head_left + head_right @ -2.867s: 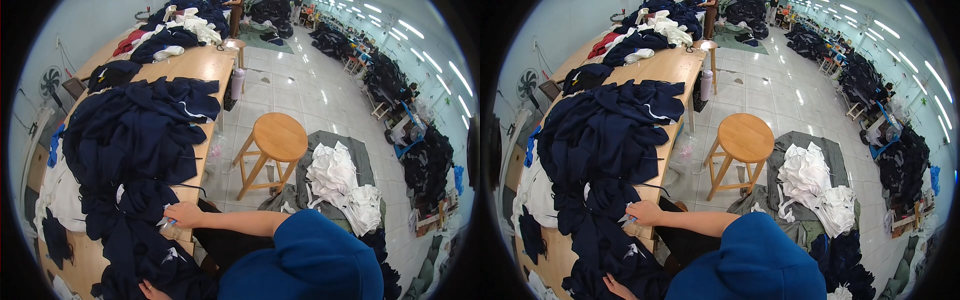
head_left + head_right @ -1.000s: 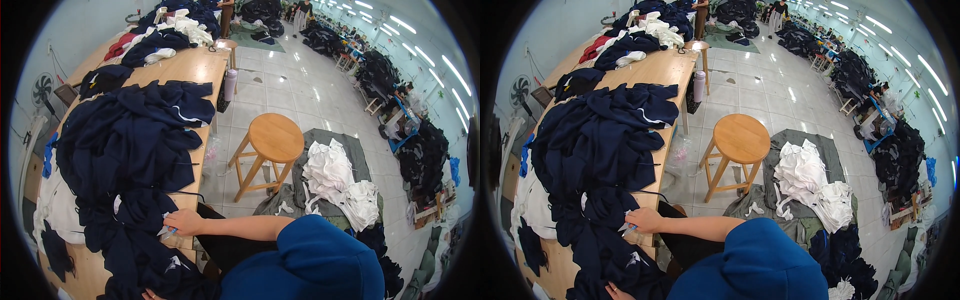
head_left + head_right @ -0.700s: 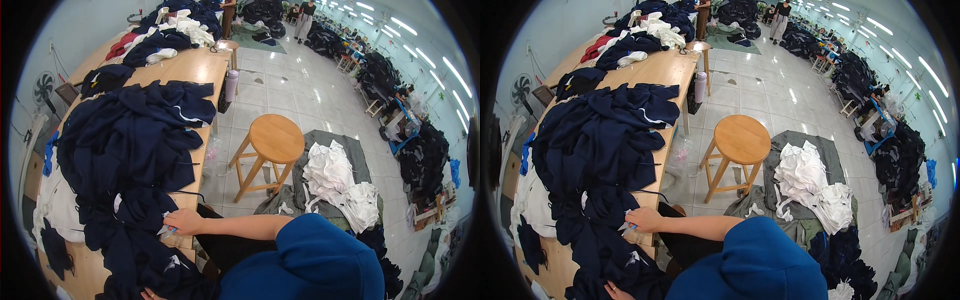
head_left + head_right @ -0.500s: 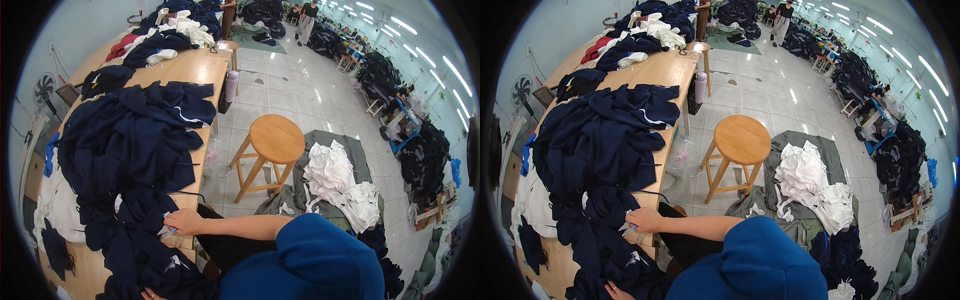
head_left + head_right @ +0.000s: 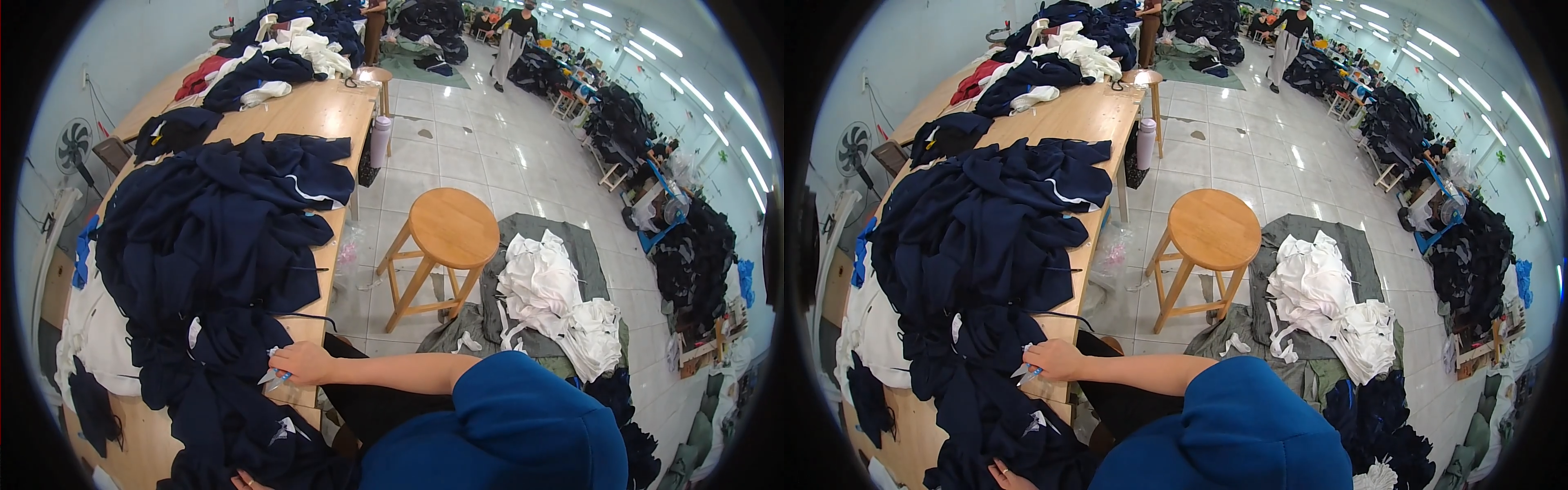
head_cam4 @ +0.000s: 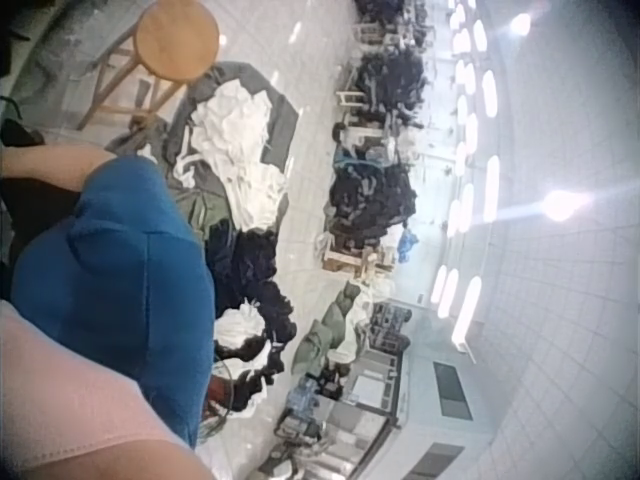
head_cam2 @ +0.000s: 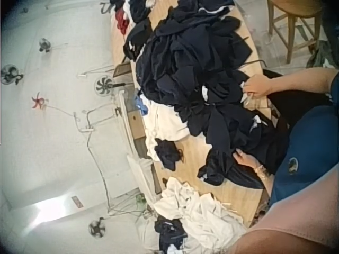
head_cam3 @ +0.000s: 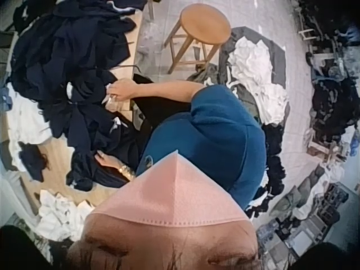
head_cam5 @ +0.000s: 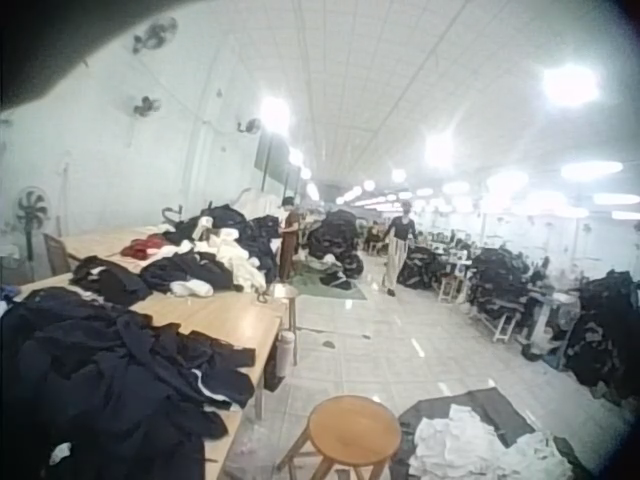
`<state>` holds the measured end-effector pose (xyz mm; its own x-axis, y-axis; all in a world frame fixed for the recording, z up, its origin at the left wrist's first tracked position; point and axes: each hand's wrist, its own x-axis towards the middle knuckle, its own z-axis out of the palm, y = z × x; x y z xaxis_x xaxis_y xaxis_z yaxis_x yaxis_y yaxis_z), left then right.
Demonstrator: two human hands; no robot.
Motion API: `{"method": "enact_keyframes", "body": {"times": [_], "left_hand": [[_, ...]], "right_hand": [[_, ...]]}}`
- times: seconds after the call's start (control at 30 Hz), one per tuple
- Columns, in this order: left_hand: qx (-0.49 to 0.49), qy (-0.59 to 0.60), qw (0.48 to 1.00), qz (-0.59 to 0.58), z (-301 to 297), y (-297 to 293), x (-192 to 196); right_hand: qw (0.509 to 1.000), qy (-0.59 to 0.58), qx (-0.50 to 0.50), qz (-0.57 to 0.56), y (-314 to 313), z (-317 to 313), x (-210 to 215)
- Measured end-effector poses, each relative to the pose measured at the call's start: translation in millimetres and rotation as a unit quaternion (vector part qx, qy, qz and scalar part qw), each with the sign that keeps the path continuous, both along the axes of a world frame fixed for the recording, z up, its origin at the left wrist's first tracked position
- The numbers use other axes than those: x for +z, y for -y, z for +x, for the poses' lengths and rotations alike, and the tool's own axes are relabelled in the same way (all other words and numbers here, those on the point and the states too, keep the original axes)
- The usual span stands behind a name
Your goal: Trimming excess threads from navy blue athletic garments using thread snips and sorting them on a table.
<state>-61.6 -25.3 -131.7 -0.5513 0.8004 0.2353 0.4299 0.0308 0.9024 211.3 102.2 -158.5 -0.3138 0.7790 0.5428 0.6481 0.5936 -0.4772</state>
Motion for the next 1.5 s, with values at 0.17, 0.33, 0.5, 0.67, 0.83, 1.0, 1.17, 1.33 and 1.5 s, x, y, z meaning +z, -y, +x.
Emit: {"method": "enact_keyframes", "body": {"times": [0.17, 0.33, 0.5, 0.67, 0.83, 1.0, 1.17, 1.33, 1.5], "left_hand": [[-0.004, 0.002, 1.0, -0.007, 1, 0, 1], [0.025, 0.011, 0.999, -0.03, 0, 1, -3], [0.021, 0.03, 0.998, -0.049, -3, 2, -4], [0.003, 0.023, 0.999, -0.048, -6, 2, -4], [0.002, 0.011, 1.0, -0.027, -4, 2, -5], [0.007, -0.05, 0.997, -0.062, -13, 16, -13], [0.1, 0.393, 0.914, 0.016, -4, 43, 28], [-0.004, 0.459, 0.888, -0.029, 35, 40, 54], [-0.025, 0.459, 0.886, -0.055, 42, 42, 65]], "right_hand": [[1.0, -0.01, 0.009, -0.008, 0, 2, 1], [1.0, -0.009, 0.009, -0.004, 0, 2, 1], [1.0, -0.01, 0.013, -0.007, 0, 2, 1], [1.0, -0.016, 0.011, -0.003, -1, 2, 0], [1.0, -0.015, 0.005, 0.005, 1, 2, 2], [0.997, -0.056, 0.015, -0.043, 3, 6, 7], [0.95, -0.188, -0.037, -0.247, 1, -5, 19], [0.927, -0.225, -0.058, -0.295, 11, 14, 76], [0.886, -0.274, -0.02, -0.373, 17, 22, 80]]}}
